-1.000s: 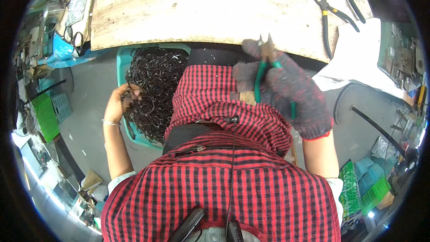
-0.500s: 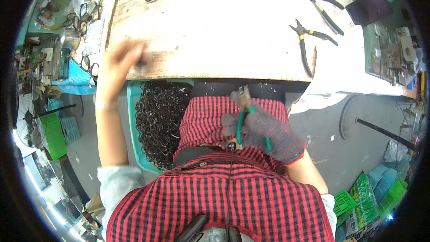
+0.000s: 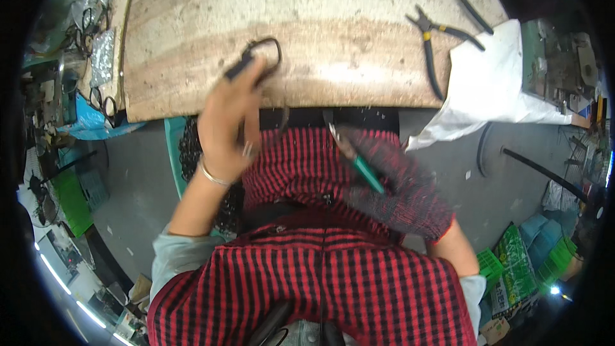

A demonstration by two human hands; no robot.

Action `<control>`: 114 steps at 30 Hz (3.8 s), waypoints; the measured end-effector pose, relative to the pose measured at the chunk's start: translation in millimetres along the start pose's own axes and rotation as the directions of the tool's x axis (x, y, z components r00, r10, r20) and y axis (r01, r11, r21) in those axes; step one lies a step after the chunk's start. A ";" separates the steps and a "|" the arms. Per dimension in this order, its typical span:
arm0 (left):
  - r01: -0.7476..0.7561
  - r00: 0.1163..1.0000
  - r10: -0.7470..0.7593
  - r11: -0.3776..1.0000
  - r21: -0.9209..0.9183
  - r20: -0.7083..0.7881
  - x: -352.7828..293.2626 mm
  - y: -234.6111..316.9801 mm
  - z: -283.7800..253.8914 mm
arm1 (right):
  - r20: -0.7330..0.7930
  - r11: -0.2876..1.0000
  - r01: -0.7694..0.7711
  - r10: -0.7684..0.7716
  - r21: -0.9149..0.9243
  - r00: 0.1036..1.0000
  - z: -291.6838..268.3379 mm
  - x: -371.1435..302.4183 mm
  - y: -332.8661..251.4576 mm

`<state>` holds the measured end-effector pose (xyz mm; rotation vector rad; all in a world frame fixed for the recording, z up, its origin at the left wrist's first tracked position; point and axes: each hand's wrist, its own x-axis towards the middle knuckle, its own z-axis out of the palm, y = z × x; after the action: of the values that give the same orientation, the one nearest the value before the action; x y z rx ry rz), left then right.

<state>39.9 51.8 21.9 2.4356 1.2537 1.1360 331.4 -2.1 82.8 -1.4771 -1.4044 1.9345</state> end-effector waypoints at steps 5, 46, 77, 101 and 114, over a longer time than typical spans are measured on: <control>-0.022 0.999 0.019 0.997 -0.078 -0.039 -73.9 26.5 10.3 | 0.162 0.142 0.303 -0.598 -0.942 0.785 5.6 41.6 -57.7; 0.152 0.980 -0.200 0.704 0.694 -0.012 151.3 -156.2 -39.6 | 0.143 0.653 0.477 -0.496 -0.588 0.856 6.2 35.9 -23.3; 0.176 0.941 -0.169 0.984 -0.001 -0.293 -97.6 14.3 1.4 | 0.474 -0.281 0.382 -0.523 -0.881 0.708 24.7 124.3 -79.4; 0.860 0.390 -0.808 0.147 -0.489 0.442 9.4 34.9 -67.0 | -0.013 0.324 0.226 -0.597 -0.919 0.802 2.2 21.2 -34.1; 0.868 0.327 -0.608 -0.109 -0.484 0.723 -48.7 48.9 -27.7 | 0.335 -0.160 0.296 -0.528 -0.942 0.780 5.6 92.4 -67.4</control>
<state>33.7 -20.8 37.1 0.6744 1.1910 0.6504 269.5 94.0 89.3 -1.0818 -2.9343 -0.0025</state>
